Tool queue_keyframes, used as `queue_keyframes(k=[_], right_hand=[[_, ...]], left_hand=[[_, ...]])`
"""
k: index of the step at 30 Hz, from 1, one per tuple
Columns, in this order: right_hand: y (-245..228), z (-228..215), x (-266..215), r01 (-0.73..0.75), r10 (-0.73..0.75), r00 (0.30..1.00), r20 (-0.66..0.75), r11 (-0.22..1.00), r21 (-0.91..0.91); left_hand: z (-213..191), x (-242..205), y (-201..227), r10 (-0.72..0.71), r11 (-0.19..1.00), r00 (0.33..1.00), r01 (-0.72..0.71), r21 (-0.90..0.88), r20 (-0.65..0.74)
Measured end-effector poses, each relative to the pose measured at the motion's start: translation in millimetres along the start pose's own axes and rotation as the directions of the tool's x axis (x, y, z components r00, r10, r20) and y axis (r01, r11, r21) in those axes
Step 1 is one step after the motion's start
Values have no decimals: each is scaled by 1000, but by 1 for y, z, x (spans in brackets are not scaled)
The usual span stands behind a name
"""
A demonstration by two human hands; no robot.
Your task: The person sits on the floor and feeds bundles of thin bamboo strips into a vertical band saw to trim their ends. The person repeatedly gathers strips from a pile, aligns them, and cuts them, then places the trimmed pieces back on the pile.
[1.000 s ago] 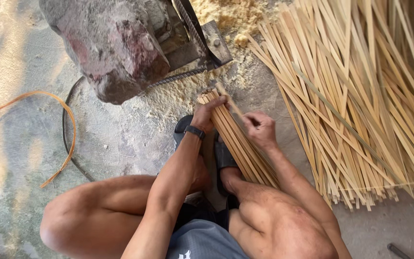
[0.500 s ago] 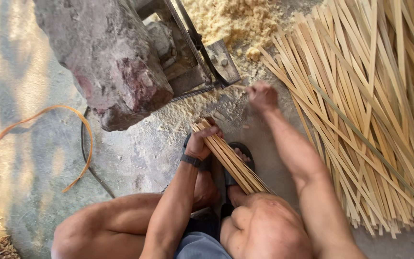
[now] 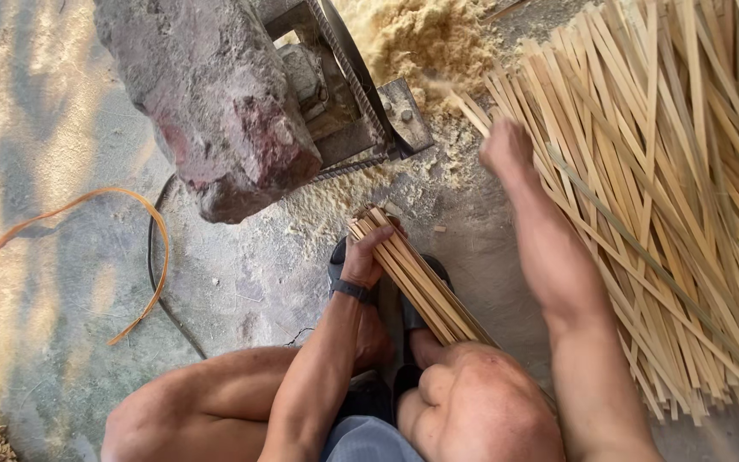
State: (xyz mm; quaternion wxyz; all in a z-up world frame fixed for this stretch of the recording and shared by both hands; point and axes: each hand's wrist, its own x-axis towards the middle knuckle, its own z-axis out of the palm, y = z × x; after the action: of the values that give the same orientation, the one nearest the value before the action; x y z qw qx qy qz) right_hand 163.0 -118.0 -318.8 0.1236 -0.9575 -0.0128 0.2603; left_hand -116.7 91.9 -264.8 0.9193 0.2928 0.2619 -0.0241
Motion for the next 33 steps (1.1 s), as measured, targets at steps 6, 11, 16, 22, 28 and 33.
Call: queue_keyframes(k=[6,11,16,22,28,33], right_hand=[[82,45,-186,386,-305,869,-390,910,149],[37,58,-244,654,-468,692,-550,729,202],[-23,43,-213,546,-410,761,-503,823,156],[-68,40,-191,628,-479,631,-611,777,40],[-88,48,-166,623,-461,696,-551,768,144],[-40,39,-198,509,-415,838,-354,828,236]], left_hand=[[8,14,-1,-29,998,995,35,60,-90],[-2,35,-15,-71,997,995,71,0,67],[-22,53,-10,-80,989,986,97,-114,148],[-24,52,-7,-71,993,994,78,89,-84],[-23,52,-5,-96,993,987,105,58,-129],[-21,53,-6,-11,997,996,18,79,-91]])
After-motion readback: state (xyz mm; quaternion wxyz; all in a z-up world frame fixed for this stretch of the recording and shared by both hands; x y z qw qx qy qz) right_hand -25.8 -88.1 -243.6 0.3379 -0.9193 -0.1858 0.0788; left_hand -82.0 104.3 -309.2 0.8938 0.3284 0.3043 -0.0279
